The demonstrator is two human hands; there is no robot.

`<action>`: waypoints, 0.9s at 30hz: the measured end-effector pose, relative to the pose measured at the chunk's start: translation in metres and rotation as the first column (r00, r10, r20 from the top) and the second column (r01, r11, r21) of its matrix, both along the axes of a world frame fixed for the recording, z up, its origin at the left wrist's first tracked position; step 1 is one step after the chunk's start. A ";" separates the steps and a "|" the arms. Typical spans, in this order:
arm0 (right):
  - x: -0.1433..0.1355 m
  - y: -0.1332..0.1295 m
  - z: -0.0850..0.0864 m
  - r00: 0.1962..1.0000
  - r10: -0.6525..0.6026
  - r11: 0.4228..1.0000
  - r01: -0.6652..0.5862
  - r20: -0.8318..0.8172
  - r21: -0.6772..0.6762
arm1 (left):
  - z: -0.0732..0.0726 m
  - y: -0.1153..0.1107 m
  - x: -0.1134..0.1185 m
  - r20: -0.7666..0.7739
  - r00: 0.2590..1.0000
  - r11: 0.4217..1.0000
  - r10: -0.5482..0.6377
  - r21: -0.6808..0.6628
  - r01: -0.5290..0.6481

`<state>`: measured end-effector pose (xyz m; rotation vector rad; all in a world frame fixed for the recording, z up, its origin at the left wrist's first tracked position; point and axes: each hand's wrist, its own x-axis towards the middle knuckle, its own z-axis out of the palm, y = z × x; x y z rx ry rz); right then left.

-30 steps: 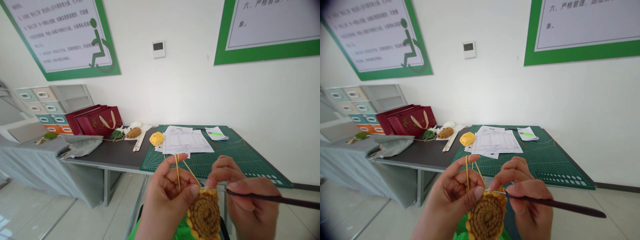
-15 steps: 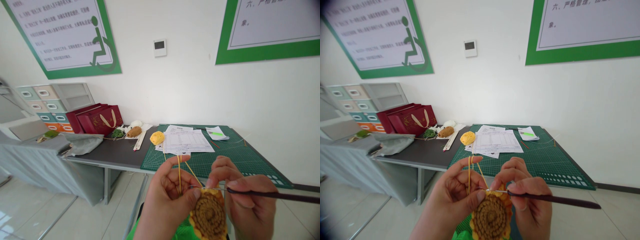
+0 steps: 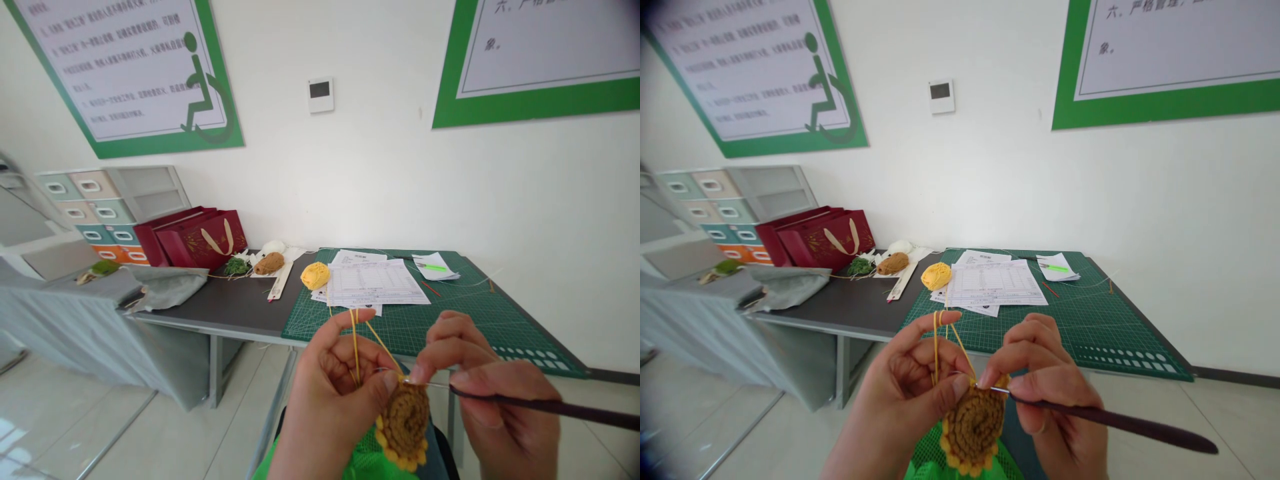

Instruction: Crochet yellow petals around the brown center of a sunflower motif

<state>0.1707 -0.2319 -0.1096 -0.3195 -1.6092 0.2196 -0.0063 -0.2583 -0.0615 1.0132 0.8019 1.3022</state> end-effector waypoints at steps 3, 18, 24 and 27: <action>0.005 -0.002 0.000 0.993 -0.084 0.996 0.080 0.081 0.044 | 0.000 0.000 0.000 0.008 1.000 1.000 0.008 -0.007 -0.008; 0.010 -0.015 0.018 0.894 -0.388 0.899 0.314 0.224 0.304 | 0.001 -0.001 -0.002 0.004 1.000 0.999 0.018 -0.041 -0.018; 0.009 -0.009 -0.007 0.974 -0.193 0.969 0.170 0.117 0.180 | 0.001 0.000 -0.004 0.055 0.998 0.995 -0.027 -0.096 0.032; -0.001 -0.011 -0.005 0.991 -0.131 0.986 0.130 0.002 0.103 | 0.001 0.000 -0.004 0.085 0.996 0.992 -0.039 -0.116 0.049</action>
